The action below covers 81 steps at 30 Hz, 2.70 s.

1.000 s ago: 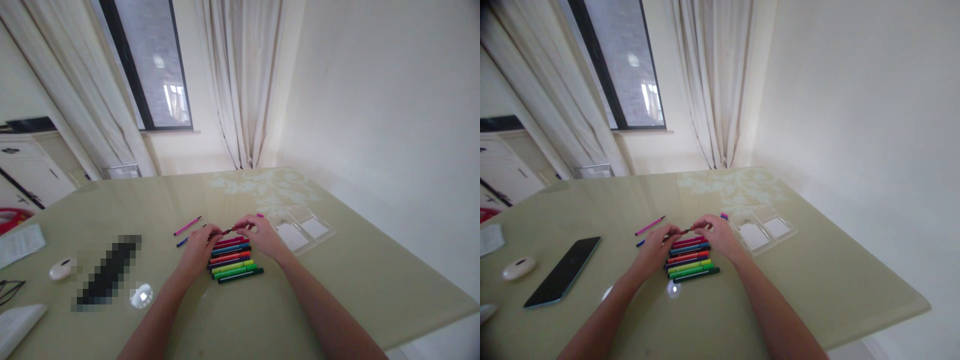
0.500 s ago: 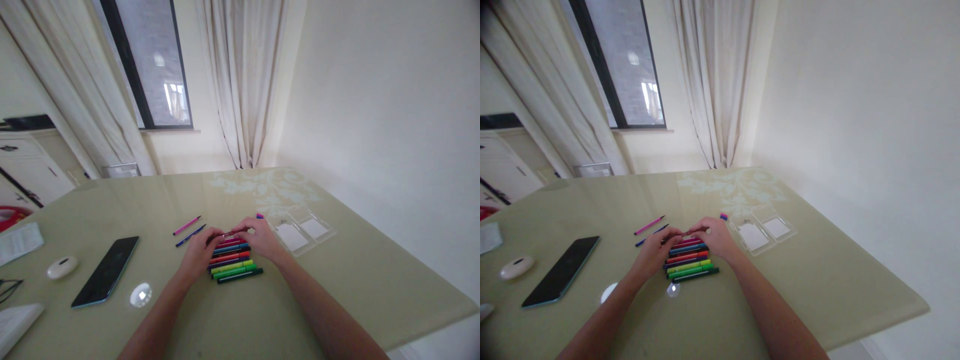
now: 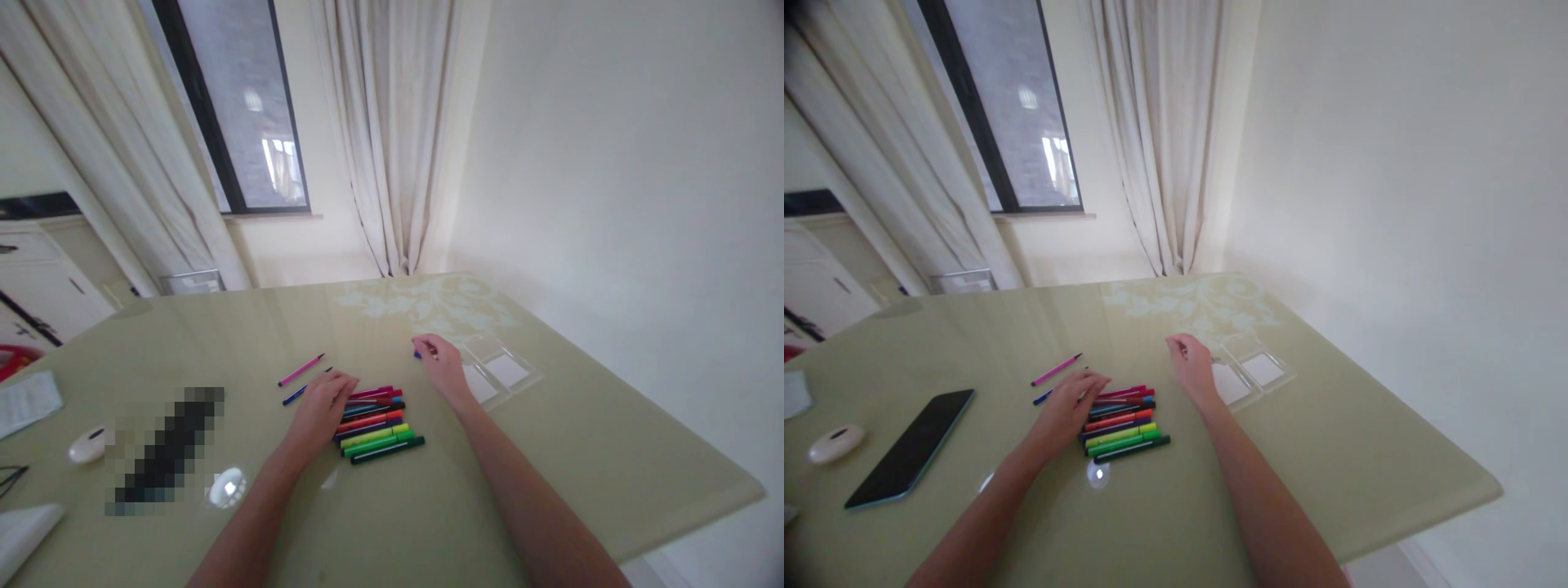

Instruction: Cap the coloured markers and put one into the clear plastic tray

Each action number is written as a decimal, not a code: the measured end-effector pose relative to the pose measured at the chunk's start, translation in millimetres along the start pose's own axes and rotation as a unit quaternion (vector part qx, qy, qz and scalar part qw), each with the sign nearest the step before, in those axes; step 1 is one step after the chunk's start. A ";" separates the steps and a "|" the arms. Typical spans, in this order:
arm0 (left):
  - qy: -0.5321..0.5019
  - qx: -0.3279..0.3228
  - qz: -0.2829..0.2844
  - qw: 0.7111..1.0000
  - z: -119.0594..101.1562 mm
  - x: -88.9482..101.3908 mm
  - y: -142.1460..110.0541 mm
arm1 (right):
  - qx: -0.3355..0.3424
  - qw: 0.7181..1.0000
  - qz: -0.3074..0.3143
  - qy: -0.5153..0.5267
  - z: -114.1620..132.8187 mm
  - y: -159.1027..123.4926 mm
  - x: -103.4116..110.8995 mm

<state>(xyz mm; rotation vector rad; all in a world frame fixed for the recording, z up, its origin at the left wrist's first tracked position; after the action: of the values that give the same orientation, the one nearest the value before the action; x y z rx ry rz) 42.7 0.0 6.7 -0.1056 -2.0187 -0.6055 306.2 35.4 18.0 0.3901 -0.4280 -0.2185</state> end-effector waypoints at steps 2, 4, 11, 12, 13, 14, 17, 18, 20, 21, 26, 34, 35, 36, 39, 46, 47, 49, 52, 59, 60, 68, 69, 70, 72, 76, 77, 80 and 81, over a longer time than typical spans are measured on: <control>0.062 0.058 -0.036 0.996 12.7 3.1 -1.3 | 0.000 0.993 -0.014 -0.121 -7.9 3.9 9.0; 0.149 0.130 -0.050 0.979 26.4 8.6 -4.1 | 0.002 0.975 0.009 -0.223 -11.7 3.6 11.3; 0.241 0.238 0.054 0.939 42.6 15.5 -7.5 | 0.013 0.934 0.060 -0.351 -4.8 -5.7 -2.7; 0.229 0.234 0.055 0.943 40.7 13.9 -6.4 | 0.015 0.932 0.065 -0.357 -4.3 -6.0 -3.6; 0.216 0.228 0.052 0.948 38.7 12.2 -5.0 | 0.018 0.930 0.070 -0.360 -4.1 -6.1 -4.0; 0.203 0.222 0.045 0.952 36.6 10.5 -3.7 | 0.020 0.929 0.076 -0.361 -4.0 -6.1 -4.2; 0.170 0.194 0.022 0.966 31.7 6.8 -0.3 | 0.023 0.926 0.081 -0.368 -3.9 -6.3 -3.6; 0.162 0.181 0.016 0.970 30.5 6.3 0.5 | 0.023 0.924 0.078 -0.372 -3.7 -6.4 -3.3; 0.145 0.154 0.006 0.977 28.1 5.8 1.7 | 0.019 0.921 0.074 -0.382 -3.5 -6.9 -2.8; 0.136 0.142 0.002 0.981 26.7 5.8 2.1 | 0.015 0.919 0.075 -0.386 -3.5 -7.2 -2.7; 0.092 0.080 -0.023 0.992 15.8 5.2 2.3 | 0.013 0.917 0.096 -0.388 -3.9 -8.6 -5.0; 0.088 0.054 -0.045 0.994 5.2 5.5 -0.2 | 0.032 0.927 0.143 -0.345 2.9 -15.3 -10.4; 0.085 0.053 -0.046 0.994 5.0 6.0 -0.2 | 0.031 0.935 0.142 -0.322 4.0 -15.4 -10.8; 0.081 0.051 -0.047 0.994 4.8 6.4 -0.1 | 0.029 0.947 0.143 -0.287 5.3 -15.2 -11.5; 0.066 0.042 -0.049 0.996 3.2 6.7 0.0 | 0.036 0.981 0.154 -0.112 11.3 -14.6 -15.3; 0.056 0.002 -0.057 0.997 -2.9 5.1 -0.1 | 0.050 0.982 0.147 0.109 31.8 -19.8 -23.0; 0.053 0.000 -0.058 0.997 -3.5 5.2 -0.1 | 0.051 0.982 0.144 0.108 33.7 -20.4 -23.3; 0.048 0.001 -0.060 0.997 -4.9 5.6 0.0 | 0.053 0.983 0.141 0.105 35.8 -21.4 -23.9; 0.024 0.003 -0.052 0.998 -7.9 6.2 -0.1 | 0.055 0.982 0.143 0.109 35.6 -22.6 -26.1; -0.129 0.053 -0.029 0.990 -13.9 8.8 0.9 | 0.021 0.972 0.159 0.170 32.8 -21.9 -26.1; -0.150 0.064 -0.022 0.986 -14.3 9.5 1.2 | 0.018 0.972 0.158 0.172 32.8 -21.5 -25.1; -0.208 0.104 -0.006 0.973 -14.6 12.4 1.8 | -0.004 0.964 0.161 0.210 30.4 -23.2 -26.7; -0.210 0.105 -0.004 0.972 -14.1 12.4 1.8 | -0.008 0.964 0.161 0.212 30.0 -23.7 -27.4; -0.211 0.105 -0.004 0.972 -13.5 12.3 1.8 | -0.012 0.963 0.161 0.215 29.8 -24.3 -28.0; -0.210 0.103 -0.005 0.972 -12.4 11.9 2.0 | -0.025 0.961 0.163 0.223 30.0 -25.5 -29.2; -0.192 0.089 0.003 0.977 -11.7 8.8 2.6 | -0.054 0.954 0.194 0.221 31.3 -26.7 -31.5; -0.184 0.081 0.014 0.980 -11.6 7.5 2.7 | -0.049 0.956 0.204 0.207 30.9 -26.0 -31.3; -0.154 0.043 0.048 0.986 -7.6 2.8 3.6 | -0.016 0.976 0.175 0.126 24.2 -19.4 -25.0; -0.143 0.037 0.045 0.988 -3.8 1.5 4.1 | -0.006 0.986 0.144 0.086 19.9 -16.1 -20.7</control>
<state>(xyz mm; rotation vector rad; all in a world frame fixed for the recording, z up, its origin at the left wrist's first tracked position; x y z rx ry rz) 46.2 1.6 11.0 -0.2510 -2.2971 -0.4779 277.0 20.4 20.6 0.3286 -0.3086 0.0935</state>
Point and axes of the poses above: each hand's wrist, its own y-axis towards the middle knuckle, its own x-axis out of the back of the hand, z = x × y, the point moved 1 cm from there along y, towards the middle knuckle, and after that the axes turned 8 degrees about y, right-handed, at the moved point
